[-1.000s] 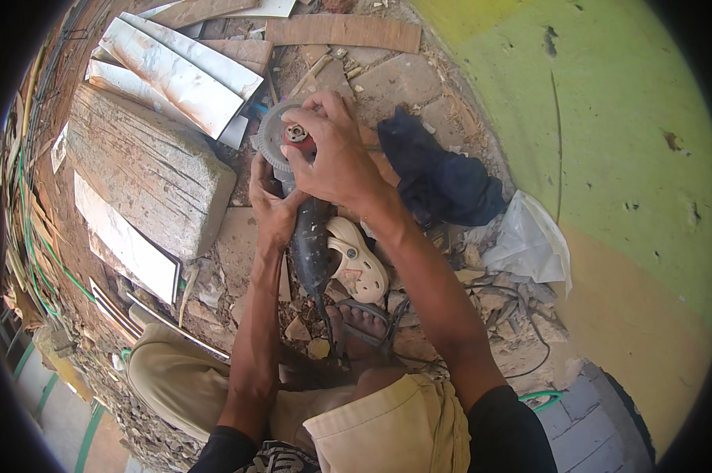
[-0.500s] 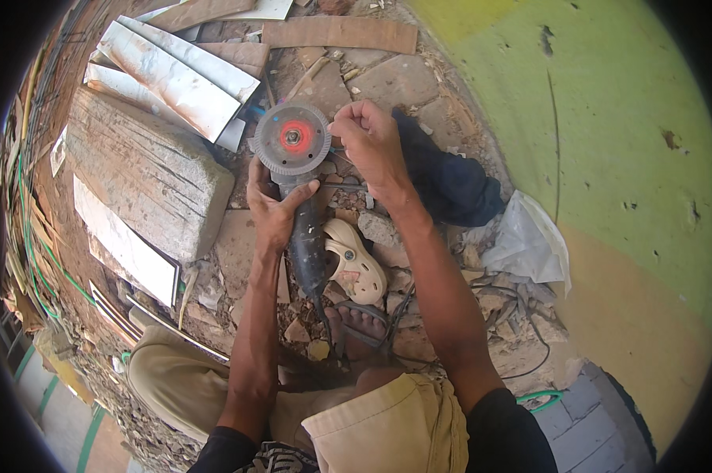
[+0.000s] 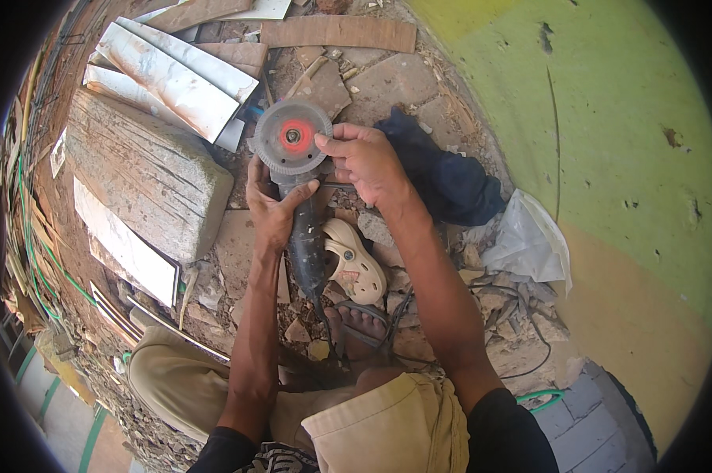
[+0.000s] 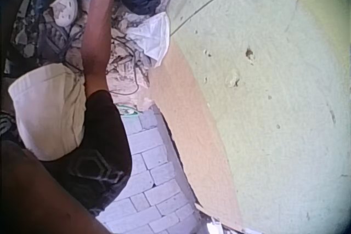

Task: The person uses an angle grinder to smooth the edges of several white marble tiles. They adjust the grinder, wipe the tiles with a cloth, and continue grinding different tiles on the ground.

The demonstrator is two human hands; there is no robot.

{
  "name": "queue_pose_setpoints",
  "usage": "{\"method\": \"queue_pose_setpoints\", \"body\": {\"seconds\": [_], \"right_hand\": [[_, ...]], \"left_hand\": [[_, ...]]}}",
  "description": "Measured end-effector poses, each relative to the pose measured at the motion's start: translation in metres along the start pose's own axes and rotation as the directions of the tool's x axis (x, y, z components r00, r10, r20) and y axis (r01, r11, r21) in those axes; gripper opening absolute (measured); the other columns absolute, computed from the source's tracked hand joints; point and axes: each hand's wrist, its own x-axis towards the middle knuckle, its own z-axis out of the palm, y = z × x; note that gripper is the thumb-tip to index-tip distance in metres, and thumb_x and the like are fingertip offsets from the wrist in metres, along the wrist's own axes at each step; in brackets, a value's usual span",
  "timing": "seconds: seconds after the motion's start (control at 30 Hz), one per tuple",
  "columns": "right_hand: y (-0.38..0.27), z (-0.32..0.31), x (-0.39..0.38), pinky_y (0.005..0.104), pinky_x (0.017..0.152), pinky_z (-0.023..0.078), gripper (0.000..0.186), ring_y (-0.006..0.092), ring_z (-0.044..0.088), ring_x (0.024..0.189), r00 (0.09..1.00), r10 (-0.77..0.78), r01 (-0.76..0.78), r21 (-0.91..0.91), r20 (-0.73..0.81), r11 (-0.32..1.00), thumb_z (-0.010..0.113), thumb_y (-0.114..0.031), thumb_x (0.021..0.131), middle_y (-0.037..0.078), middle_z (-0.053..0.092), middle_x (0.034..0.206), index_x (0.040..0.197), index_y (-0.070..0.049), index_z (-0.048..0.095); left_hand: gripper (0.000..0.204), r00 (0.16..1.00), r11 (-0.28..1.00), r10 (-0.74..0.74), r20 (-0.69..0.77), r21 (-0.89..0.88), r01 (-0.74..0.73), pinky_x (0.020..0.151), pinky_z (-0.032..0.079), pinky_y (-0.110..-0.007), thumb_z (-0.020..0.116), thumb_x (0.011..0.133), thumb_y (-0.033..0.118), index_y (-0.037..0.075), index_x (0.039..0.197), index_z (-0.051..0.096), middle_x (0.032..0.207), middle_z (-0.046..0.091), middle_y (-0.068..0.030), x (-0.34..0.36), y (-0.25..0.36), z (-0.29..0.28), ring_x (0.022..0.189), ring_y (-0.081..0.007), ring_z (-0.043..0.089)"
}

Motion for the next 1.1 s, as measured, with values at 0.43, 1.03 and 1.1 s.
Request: {"method": "queue_pose_setpoints", "body": {"seconds": [0.43,1.03,1.1], "right_hand": [[0.003,0.02,-0.019,0.03,0.064,0.056,0.027,0.0208,0.07,0.078,0.275,-0.897,0.604,-0.788,0.347,-0.12,0.075,0.002,0.086,0.008,0.068,0.093,0.113,-0.002,0.074],[0.039,0.005,-0.018,0.0345,0.071,0.06,0.057,0.0264,0.072,0.092,0.366,-0.602,0.463,-0.699,0.71,-0.544,0.067,0.0,0.081,0.017,0.061,0.128,0.137,-0.003,0.063],[0.039,0.006,-0.019,0.0343,0.071,0.06,0.057,0.0266,0.072,0.092,0.367,-0.602,0.472,-0.699,0.71,-0.537,0.067,0.0,0.081,0.017,0.061,0.128,0.138,-0.004,0.062]], "left_hand": [[0.106,0.999,0.999,-0.026,-0.042,-0.021,0.025,0.105,0.051,-0.039,0.092,0.068,0.004,-0.005,0.154,0.03,0.136,0.059,-0.0222,-0.003,0.003,0.003,0.119,-0.0277,0.064],[0.099,0.999,0.997,0.033,-0.022,-0.064,-0.034,0.112,0.045,-0.039,0.085,0.068,-0.006,-0.004,0.152,0.033,0.141,0.056,-0.0209,-0.002,-0.004,-0.001,0.129,-0.0282,0.057],[0.099,0.999,0.998,0.028,-0.021,-0.063,-0.03,0.112,0.046,-0.039,0.085,0.067,-0.007,-0.004,0.152,0.033,0.141,0.056,-0.0208,-0.002,-0.004,-0.001,0.13,-0.0282,0.057]]}}
